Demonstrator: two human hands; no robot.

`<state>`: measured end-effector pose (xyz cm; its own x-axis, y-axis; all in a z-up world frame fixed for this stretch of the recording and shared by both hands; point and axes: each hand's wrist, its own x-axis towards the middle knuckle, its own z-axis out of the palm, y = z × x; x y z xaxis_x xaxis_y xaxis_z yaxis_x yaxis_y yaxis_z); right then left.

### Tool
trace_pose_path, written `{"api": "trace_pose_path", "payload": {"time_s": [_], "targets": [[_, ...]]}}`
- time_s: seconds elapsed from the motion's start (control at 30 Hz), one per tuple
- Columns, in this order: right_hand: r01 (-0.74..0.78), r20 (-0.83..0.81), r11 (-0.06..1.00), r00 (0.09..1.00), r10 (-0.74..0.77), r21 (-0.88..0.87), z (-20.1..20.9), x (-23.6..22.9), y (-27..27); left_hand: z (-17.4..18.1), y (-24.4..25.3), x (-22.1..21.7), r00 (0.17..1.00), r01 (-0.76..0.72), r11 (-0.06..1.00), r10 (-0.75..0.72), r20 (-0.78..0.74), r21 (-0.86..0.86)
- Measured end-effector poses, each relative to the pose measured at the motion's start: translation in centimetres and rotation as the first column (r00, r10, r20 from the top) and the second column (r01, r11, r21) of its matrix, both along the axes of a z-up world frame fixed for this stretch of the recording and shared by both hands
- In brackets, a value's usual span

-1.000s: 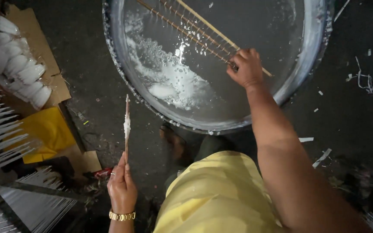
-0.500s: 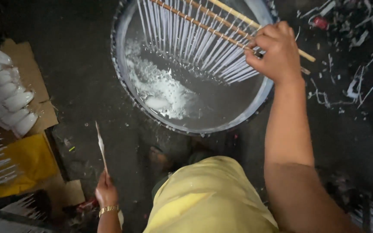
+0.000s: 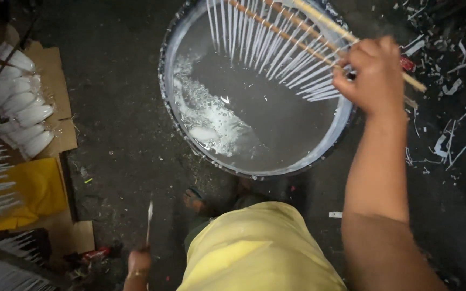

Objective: The person repeatedly dips bundles of thin wooden sticks into a bucket of white liquid and then places them onto a drying rack. The process involves moving between the bucket and the rack to coat and arrange the sticks.

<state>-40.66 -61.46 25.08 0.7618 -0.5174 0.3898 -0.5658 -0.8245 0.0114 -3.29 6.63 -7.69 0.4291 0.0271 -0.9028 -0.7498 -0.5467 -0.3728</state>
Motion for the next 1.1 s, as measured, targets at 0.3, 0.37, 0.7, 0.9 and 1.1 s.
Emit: {"api": "trace_pose_path", "payload": {"time_s": [0.3,0.37,0.7,0.9,1.1], "targets": [[-0.035,0.063,0.986,0.997,0.046,-0.163,4.2,-0.2,3.8,8.3,-8.7,0.1,0.568,-0.707,0.375,0.806,-0.165,-0.6],[-0.001,0.131,0.993,0.991,0.017,-0.122,3.1,1.0,5.0,9.9,-9.4,0.0,0.613,-0.694,0.413,0.769,-0.183,-0.59],[0.03,0.159,0.983,0.985,-0.06,0.182,-14.2,2.6,7.1,1.4,1.5,1.5,0.979,-0.096,0.856,0.174,0.108,-0.508],[0.064,0.122,0.962,0.987,-0.1,0.267,-23.2,2.4,7.1,3.9,-1.5,-1.7,0.729,-0.561,0.63,0.683,0.04,-0.536],[0.082,0.103,0.965,0.989,-0.111,0.251,-28.4,2.5,6.6,8.1,-6.0,-3.1,0.686,-0.617,0.499,0.72,-0.106,-0.608]]}}
